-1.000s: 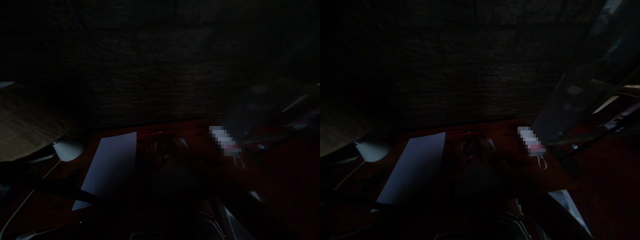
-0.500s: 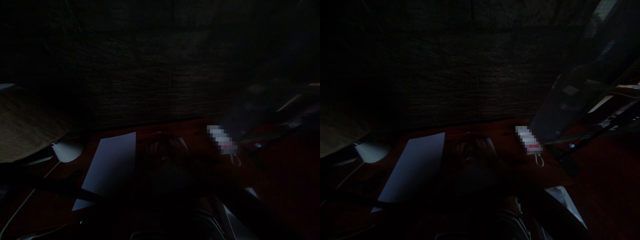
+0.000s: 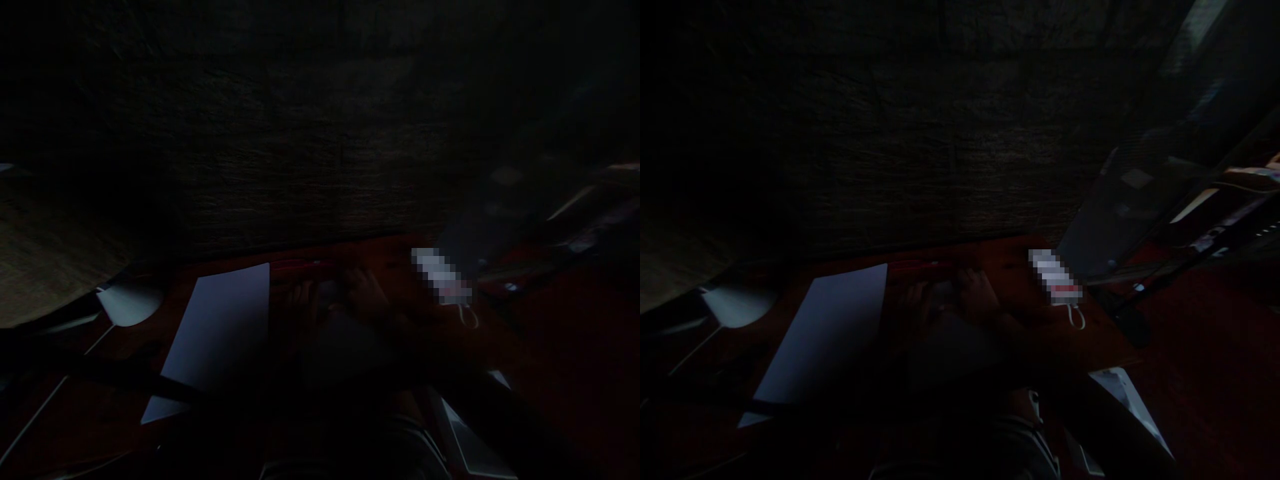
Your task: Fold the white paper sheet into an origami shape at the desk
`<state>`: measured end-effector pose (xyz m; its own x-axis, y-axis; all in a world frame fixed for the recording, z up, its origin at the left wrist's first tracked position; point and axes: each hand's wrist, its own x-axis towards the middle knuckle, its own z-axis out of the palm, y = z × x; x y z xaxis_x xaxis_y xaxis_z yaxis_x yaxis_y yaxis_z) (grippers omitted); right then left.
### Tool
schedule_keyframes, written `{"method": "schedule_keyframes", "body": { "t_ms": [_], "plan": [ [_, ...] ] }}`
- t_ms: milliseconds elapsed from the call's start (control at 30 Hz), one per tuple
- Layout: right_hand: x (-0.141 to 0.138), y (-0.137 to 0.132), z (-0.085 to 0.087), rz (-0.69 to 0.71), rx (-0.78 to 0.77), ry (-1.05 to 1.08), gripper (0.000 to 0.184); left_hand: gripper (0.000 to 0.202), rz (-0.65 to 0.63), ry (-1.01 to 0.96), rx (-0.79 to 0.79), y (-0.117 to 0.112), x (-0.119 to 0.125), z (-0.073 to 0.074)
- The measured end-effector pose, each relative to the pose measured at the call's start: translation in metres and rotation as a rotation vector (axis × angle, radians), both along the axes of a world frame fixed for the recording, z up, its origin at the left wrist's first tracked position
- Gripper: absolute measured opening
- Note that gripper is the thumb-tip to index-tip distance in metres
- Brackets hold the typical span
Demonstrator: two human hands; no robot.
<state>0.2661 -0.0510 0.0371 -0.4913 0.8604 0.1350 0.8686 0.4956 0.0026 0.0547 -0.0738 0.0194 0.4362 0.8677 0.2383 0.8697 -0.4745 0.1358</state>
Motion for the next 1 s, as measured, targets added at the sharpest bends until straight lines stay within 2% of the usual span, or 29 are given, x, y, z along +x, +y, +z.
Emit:
{"method": "schedule_keyframes", "body": {
  "t_ms": [167,400,700,1000],
  "plan": [
    [-0.010,-0.002,-0.010,0.047,-0.001,0.031,0.074,0.056,-0.047,-0.038,0.000,0.003,-0.001,-0.005],
    [-0.011,-0.002,-0.011,0.060,-0.020,0.029,0.069,0.048,-0.113,-0.036,-0.026,0.005,0.002,-0.010],
    [-0.010,-0.001,0.000,-0.005,-0.036,0.017,0.065,0.051,-0.121,-0.084,-0.023,0.005,0.000,-0.009],
    [0.011,0.006,0.011,-0.101,-0.004,0.006,0.068,0.057,-0.086,-0.022,-0.039,0.006,-0.003,0.000]
  ]
}}
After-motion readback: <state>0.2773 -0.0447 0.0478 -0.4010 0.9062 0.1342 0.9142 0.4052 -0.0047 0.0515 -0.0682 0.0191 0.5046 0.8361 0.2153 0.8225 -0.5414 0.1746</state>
